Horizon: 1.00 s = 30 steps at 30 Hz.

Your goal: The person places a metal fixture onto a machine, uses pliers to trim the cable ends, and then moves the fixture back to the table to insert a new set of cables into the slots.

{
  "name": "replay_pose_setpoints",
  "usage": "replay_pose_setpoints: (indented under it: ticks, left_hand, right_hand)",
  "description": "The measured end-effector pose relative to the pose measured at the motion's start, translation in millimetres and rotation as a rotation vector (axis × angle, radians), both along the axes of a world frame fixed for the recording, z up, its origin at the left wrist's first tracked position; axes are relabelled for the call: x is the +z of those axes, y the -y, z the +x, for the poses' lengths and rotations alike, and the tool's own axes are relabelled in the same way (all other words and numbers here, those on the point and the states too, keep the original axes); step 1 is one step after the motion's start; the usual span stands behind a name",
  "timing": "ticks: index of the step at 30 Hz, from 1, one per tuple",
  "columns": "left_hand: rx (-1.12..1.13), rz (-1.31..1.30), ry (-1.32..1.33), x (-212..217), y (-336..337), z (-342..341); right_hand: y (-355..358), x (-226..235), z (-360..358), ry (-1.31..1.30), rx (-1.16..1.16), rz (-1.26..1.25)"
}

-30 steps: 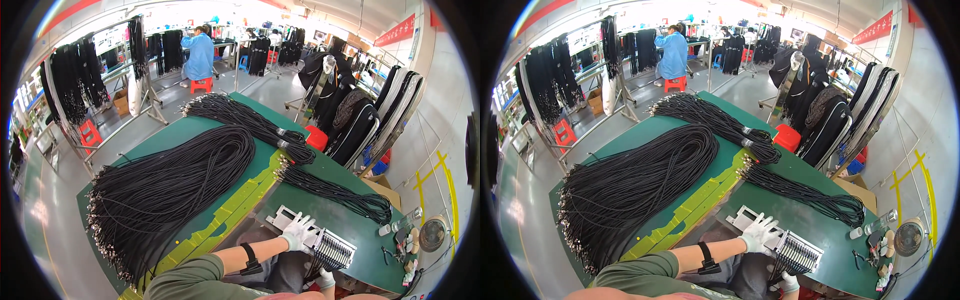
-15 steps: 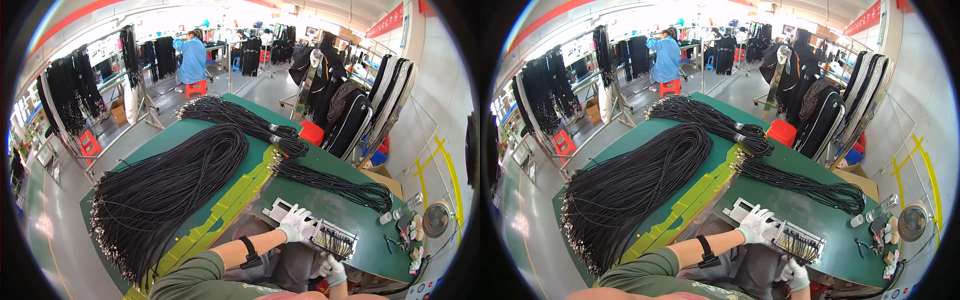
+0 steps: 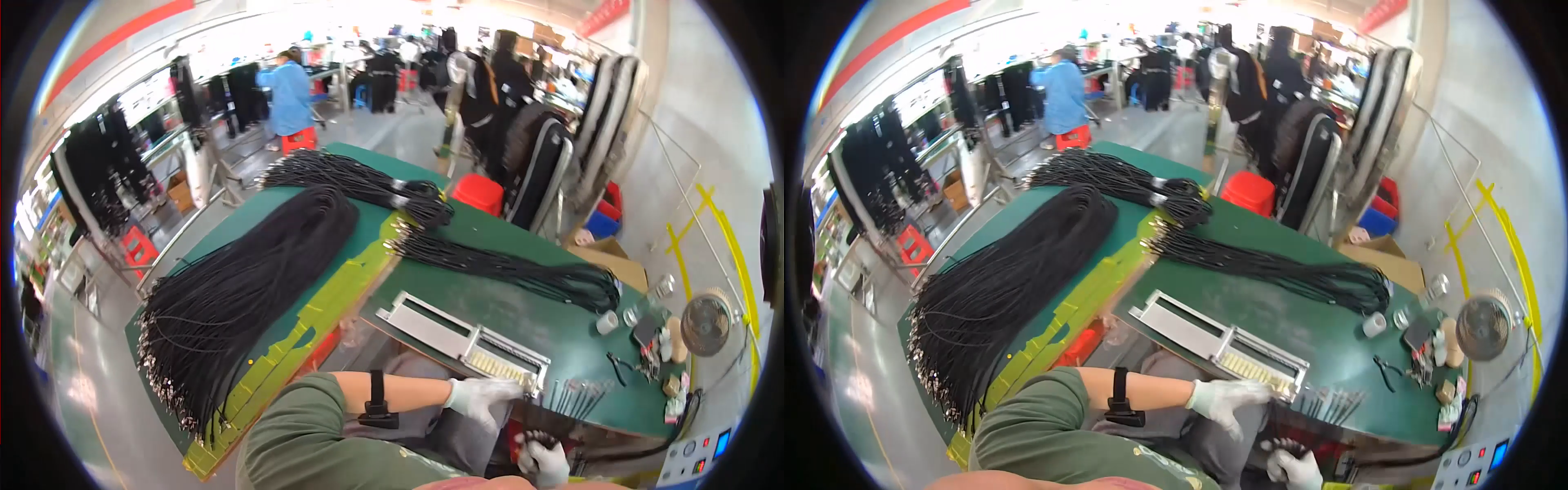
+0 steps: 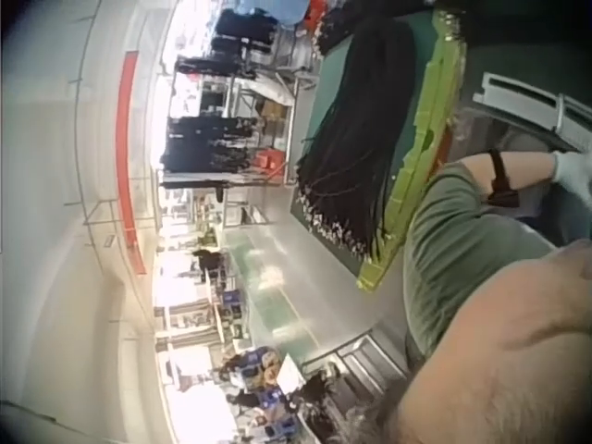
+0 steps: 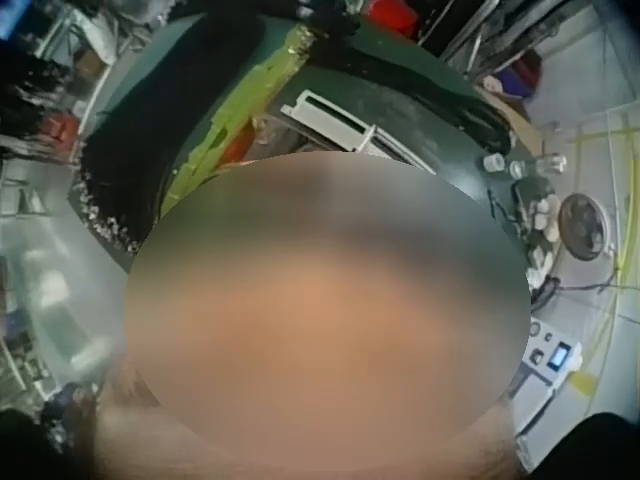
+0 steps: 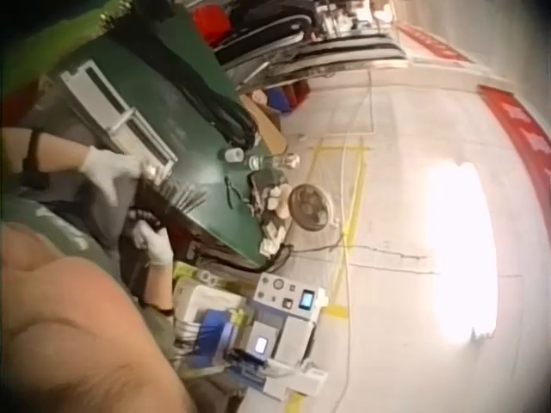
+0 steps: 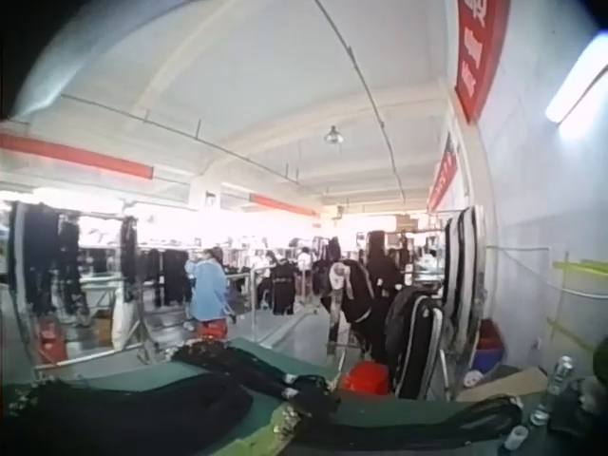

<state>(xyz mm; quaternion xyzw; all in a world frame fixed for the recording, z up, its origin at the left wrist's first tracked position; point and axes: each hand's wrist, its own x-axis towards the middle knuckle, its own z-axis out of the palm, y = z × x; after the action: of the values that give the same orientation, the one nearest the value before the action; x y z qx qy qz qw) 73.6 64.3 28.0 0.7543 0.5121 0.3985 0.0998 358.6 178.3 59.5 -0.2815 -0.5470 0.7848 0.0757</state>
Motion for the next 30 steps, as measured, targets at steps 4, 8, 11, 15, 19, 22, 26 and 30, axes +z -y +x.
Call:
replay_pose_setpoints:
  ticks: [4,8,11,15,19,22,26,30]
  left_hand:
    - [-0.647,-0.649,1.169,38,-20,71]
    - [-0.397,-0.739,1.3,63,-28,67]
    - [-0.239,-0.594,1.359,91,-18,53]
    - [-0.147,-0.109,1.583,103,-1,-17]
    - [0.021,0.115,1.745,88,29,-102]
    - [0.122,0.219,1.86,74,47,-148]
    - [0.251,0.296,1.9,52,32,-216]
    - [0.613,-0.122,1.744,35,19,-261]
  right_hand:
    - [-2,20,-36,0.011,0.326,-0.1]
    - [15,29,-54,-0.179,0.207,0.102]
    - [18,14,-54,-0.221,0.158,0.345]
    - [1,-36,-15,0.443,-0.049,0.941]
    - [-50,-11,-3,0.503,-0.273,1.543]
    - [-87,85,-62,0.522,-0.084,1.826]
    - [-134,167,-163,0.22,-0.198,2.308]
    - [-198,141,-254,0.332,0.002,2.154]
